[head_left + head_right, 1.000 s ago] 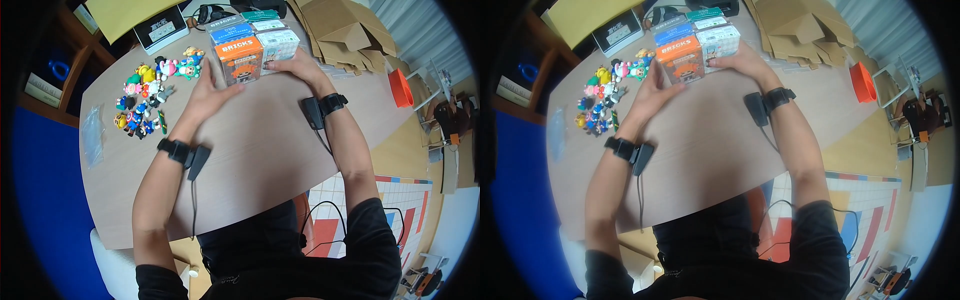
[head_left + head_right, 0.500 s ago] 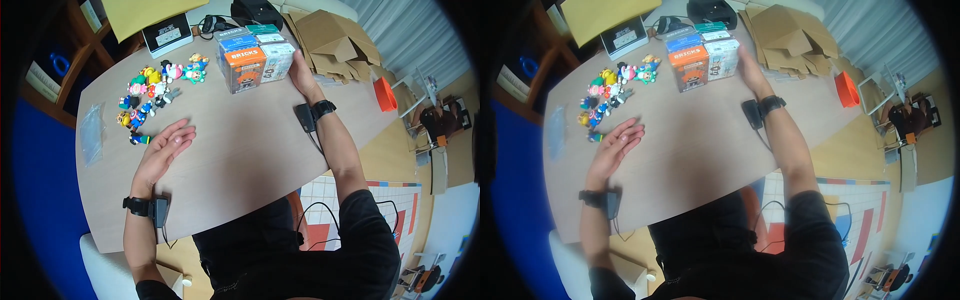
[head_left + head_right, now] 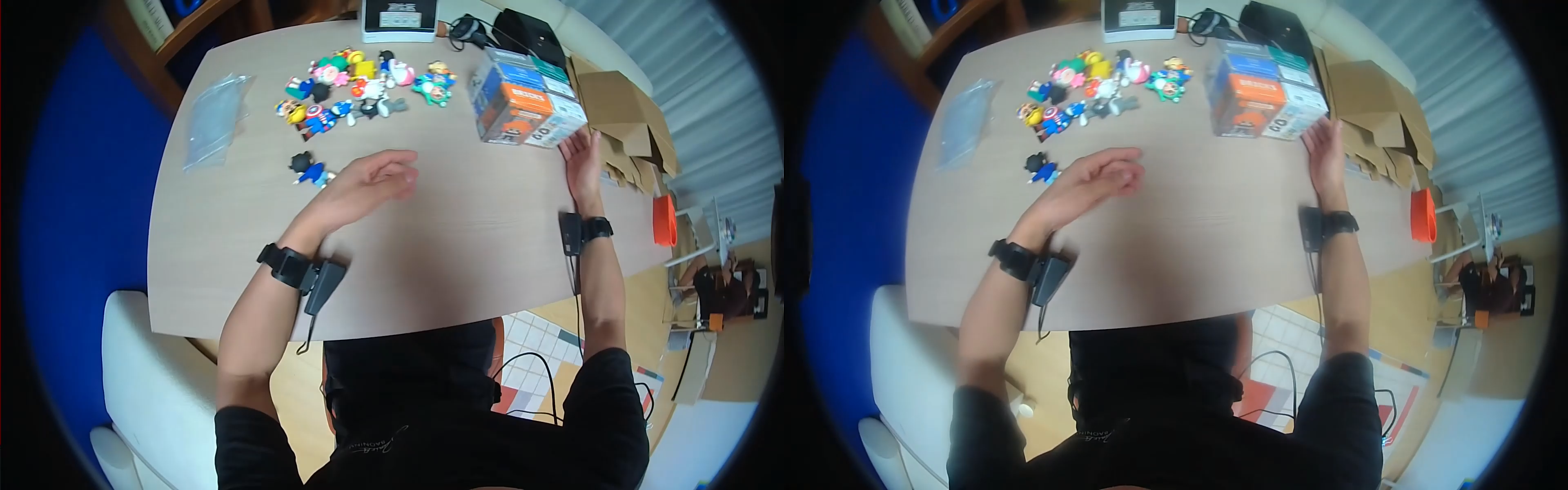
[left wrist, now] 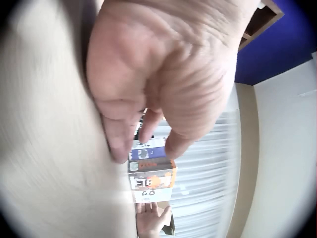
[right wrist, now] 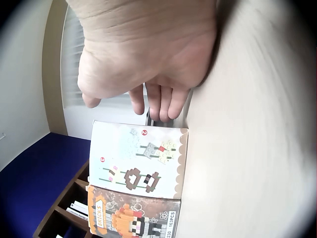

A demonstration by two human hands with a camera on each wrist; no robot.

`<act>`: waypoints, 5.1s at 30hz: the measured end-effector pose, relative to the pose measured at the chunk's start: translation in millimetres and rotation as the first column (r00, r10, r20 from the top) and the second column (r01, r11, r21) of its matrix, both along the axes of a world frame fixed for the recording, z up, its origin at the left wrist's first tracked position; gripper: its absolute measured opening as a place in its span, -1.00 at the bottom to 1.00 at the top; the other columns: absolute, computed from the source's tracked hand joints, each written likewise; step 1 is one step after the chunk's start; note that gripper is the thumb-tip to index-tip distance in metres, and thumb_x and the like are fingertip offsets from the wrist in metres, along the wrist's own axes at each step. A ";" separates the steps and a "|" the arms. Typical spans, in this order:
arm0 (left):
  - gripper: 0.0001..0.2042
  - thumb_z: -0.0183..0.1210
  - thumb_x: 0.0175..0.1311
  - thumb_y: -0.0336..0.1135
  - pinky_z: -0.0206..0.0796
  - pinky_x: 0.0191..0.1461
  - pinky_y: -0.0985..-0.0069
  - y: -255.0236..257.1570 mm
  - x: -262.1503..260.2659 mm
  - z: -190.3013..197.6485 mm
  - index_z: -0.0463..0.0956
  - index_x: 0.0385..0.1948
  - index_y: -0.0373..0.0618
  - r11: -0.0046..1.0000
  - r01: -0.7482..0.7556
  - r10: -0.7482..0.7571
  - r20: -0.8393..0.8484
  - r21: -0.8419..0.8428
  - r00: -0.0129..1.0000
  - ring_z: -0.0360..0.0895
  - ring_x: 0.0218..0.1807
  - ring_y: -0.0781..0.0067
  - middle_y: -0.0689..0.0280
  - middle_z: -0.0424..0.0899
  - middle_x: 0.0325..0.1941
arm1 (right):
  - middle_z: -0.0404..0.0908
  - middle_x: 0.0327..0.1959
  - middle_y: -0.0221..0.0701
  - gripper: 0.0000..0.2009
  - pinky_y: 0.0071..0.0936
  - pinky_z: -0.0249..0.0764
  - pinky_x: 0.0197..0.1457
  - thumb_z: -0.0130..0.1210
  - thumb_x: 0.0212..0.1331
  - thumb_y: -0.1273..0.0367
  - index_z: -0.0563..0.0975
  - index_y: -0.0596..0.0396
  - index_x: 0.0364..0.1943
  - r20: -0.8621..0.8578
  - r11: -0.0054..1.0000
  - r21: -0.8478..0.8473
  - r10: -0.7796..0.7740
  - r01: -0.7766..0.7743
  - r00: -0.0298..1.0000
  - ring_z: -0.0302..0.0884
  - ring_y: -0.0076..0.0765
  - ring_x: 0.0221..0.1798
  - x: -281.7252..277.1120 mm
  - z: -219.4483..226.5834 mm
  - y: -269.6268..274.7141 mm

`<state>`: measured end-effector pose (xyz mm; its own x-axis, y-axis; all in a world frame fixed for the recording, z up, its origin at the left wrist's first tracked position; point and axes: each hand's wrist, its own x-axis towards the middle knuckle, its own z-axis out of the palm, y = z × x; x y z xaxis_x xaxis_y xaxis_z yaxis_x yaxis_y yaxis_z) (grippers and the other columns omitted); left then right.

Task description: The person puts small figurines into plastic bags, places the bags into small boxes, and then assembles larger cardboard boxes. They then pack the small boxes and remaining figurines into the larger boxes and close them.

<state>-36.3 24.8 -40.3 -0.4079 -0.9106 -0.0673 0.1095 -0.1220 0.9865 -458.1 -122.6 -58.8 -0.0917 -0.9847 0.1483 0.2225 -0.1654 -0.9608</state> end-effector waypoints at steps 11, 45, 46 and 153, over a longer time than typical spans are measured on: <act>-0.57 0.35 0.00 -0.06 0.32 0.02 0.28 29.5 50.7 47.1 0.57 -0.11 -0.07 0.849 -0.069 0.527 0.830 -0.524 0.182 0.39 -0.02 0.07 0.12 0.53 -0.11 | 0.40 0.08 -0.26 -0.29 -0.32 0.30 0.26 -0.15 0.36 -0.15 0.30 0.30 0.18 0.029 1.000 -0.009 -0.030 0.030 0.999 0.36 -0.33 0.12 -3.9 -1.6 -9.1; -0.73 0.03 0.44 -0.31 0.35 -0.28 0.70 -15.8 25.8 15.3 0.49 0.07 -0.22 0.979 -0.176 0.154 0.196 0.101 0.968 0.53 -0.36 0.65 0.31 0.66 -0.27 | 0.60 -0.04 -0.41 -0.69 -0.52 0.36 0.03 0.03 0.37 0.21 0.55 0.17 -0.03 0.130 0.648 -0.225 -0.720 0.728 0.681 0.47 -0.53 -0.03 -59.4 28.4 -4.3; -0.72 0.02 0.45 -0.31 0.38 -0.26 0.69 -17.0 27.9 12.9 0.48 0.07 -0.25 0.977 -0.183 0.167 0.132 0.114 0.977 0.55 -0.34 0.63 0.30 0.66 -0.27 | 0.58 0.02 -0.38 -0.66 -0.45 0.32 0.17 0.04 0.37 0.23 0.53 0.20 0.04 0.148 0.667 -0.221 -0.698 0.711 0.701 0.45 -0.48 0.07 -55.7 30.2 -3.5; -0.44 0.20 0.11 0.29 0.09 0.14 0.46 18.6 45.1 51.6 0.37 -0.38 -0.13 0.684 -0.360 0.365 -0.130 -0.634 0.922 0.29 0.03 0.38 0.23 0.36 -0.08 | 0.38 -0.56 -0.32 -0.51 -0.09 0.13 0.33 -0.14 0.22 0.06 0.28 0.04 -0.80 -0.348 0.512 -0.468 0.643 -0.721 0.682 0.39 -0.17 -0.28 176.0 133.5 82.3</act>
